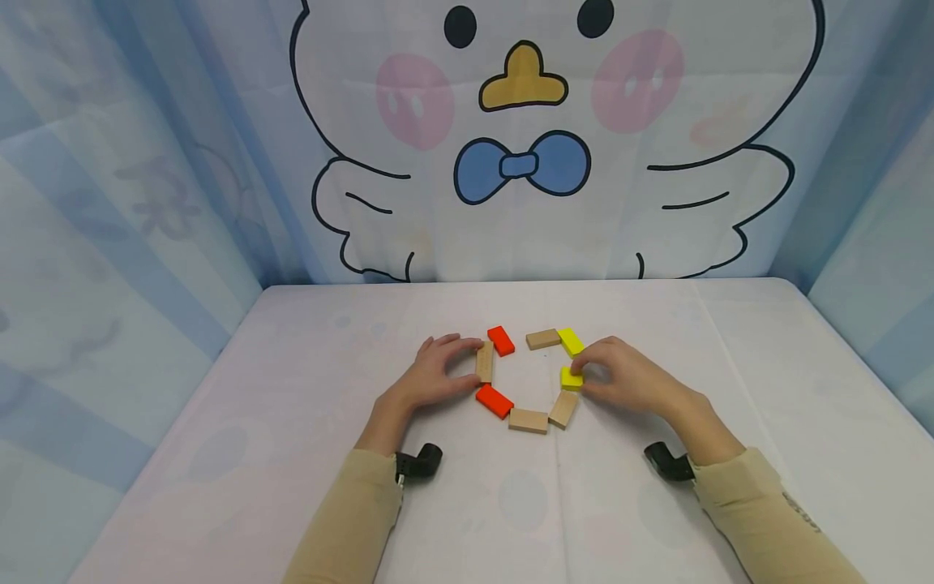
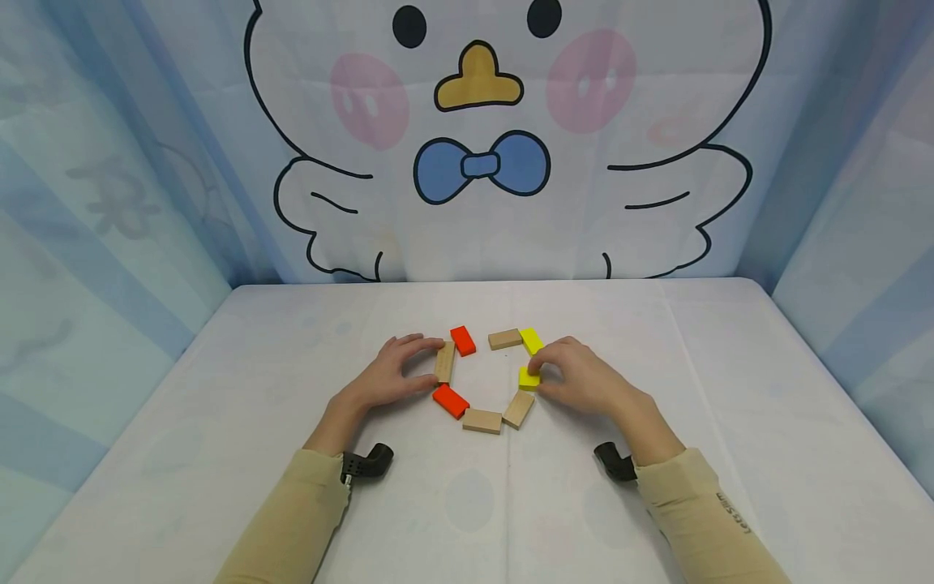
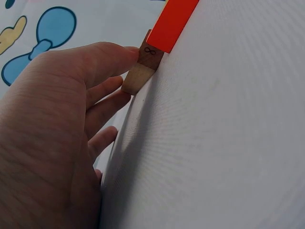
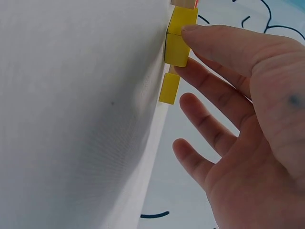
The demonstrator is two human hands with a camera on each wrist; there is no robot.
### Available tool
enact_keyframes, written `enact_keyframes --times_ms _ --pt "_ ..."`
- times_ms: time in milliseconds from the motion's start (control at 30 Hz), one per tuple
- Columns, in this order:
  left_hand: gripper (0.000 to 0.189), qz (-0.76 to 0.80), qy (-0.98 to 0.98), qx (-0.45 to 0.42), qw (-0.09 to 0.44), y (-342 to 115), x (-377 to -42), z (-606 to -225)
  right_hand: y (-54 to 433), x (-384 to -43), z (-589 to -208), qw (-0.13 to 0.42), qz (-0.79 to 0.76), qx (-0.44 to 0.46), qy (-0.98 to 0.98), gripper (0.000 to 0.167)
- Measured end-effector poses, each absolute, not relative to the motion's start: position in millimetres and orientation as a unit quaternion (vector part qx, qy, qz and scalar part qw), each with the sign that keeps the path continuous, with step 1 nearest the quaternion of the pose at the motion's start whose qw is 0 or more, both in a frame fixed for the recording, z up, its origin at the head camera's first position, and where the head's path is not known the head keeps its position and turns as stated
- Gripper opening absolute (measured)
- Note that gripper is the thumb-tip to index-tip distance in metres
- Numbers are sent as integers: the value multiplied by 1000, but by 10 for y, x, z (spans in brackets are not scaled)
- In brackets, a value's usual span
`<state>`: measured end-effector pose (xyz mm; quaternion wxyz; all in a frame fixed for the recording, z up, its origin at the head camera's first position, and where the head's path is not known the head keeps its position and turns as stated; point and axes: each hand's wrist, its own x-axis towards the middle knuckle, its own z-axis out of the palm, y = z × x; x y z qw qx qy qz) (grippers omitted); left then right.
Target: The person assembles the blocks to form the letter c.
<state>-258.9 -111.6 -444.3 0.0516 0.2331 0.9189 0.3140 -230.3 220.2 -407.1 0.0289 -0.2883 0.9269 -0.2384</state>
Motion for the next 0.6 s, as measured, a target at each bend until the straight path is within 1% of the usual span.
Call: enact_keyframes --times_ms 600 --pt "59 314 917 242 49 -1125 -2596 -4450 2195 -2292 -4072 35 -244 -293 924 20"
